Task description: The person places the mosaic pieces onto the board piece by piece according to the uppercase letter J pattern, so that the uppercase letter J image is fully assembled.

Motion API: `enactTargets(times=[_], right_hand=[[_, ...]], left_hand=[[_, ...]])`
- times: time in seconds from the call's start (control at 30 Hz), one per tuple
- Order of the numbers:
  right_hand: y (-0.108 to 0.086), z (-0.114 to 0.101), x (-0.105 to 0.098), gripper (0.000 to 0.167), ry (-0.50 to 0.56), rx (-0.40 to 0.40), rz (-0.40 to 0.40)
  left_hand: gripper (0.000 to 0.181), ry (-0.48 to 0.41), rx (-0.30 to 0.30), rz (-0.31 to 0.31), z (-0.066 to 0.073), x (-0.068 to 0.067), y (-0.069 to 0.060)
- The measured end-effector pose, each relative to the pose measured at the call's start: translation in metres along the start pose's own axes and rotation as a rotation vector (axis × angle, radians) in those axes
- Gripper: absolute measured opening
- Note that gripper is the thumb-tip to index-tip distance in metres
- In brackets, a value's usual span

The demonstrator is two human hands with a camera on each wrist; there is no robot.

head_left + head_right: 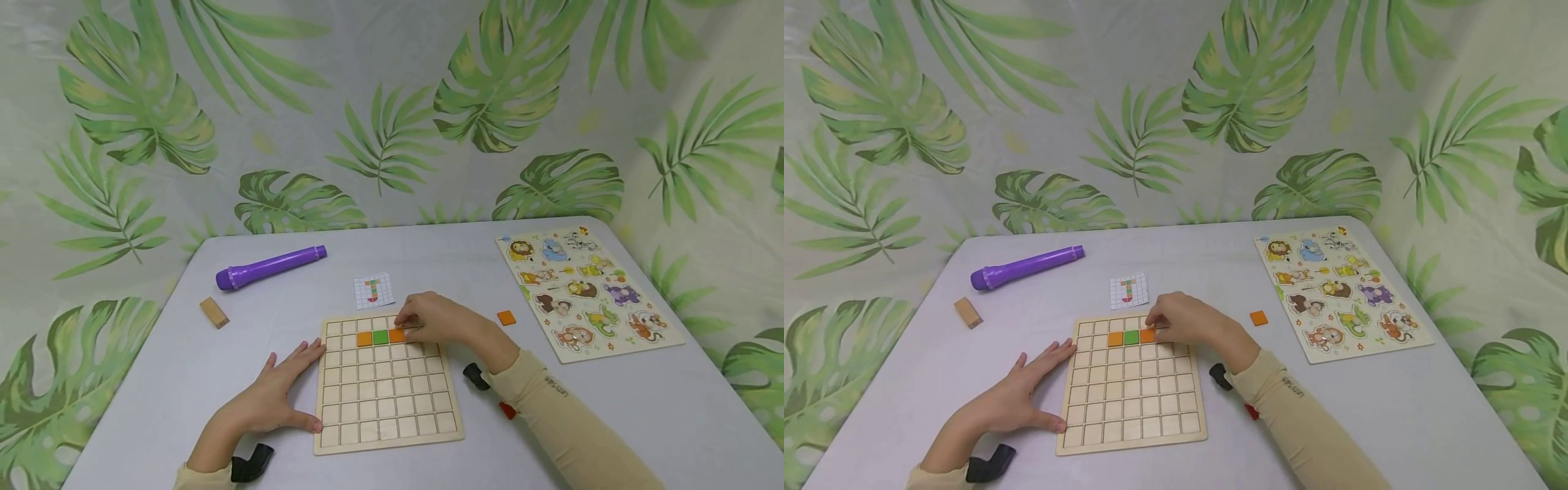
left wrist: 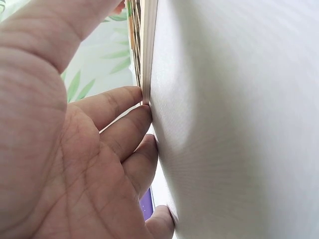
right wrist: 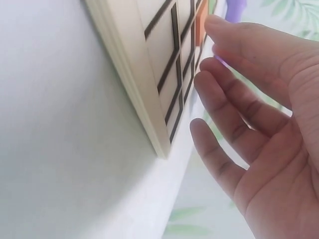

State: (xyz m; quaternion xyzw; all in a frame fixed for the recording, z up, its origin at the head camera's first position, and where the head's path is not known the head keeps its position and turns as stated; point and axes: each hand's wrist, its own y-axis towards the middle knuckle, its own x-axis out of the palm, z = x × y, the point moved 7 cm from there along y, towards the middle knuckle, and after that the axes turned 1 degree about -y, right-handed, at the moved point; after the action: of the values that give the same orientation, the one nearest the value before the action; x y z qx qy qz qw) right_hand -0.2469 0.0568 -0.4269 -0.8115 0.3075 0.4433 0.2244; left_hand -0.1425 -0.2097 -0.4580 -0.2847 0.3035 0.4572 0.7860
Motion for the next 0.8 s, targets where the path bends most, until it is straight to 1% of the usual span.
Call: enactTargets(times=[0.4,0.53,0.8], right_hand=[[-0.022,0.016,-0.021,0.031,0.015,0.054,0.011],[-0.033,0.028,-0.028,0.034,0.011,0.072,0.018],[-0.062,0.062,-0.045,0.038,0.056,0.160,0.058]], left_hand=[[0.129,-0.003,0.009,0.002,0.001,0.000,0.000],[0.129,0.011,0.007,0.004,0.000,0.000,0.000],[0.130,0.025,0.008,0.006,-0.002,0.001,0.001]])
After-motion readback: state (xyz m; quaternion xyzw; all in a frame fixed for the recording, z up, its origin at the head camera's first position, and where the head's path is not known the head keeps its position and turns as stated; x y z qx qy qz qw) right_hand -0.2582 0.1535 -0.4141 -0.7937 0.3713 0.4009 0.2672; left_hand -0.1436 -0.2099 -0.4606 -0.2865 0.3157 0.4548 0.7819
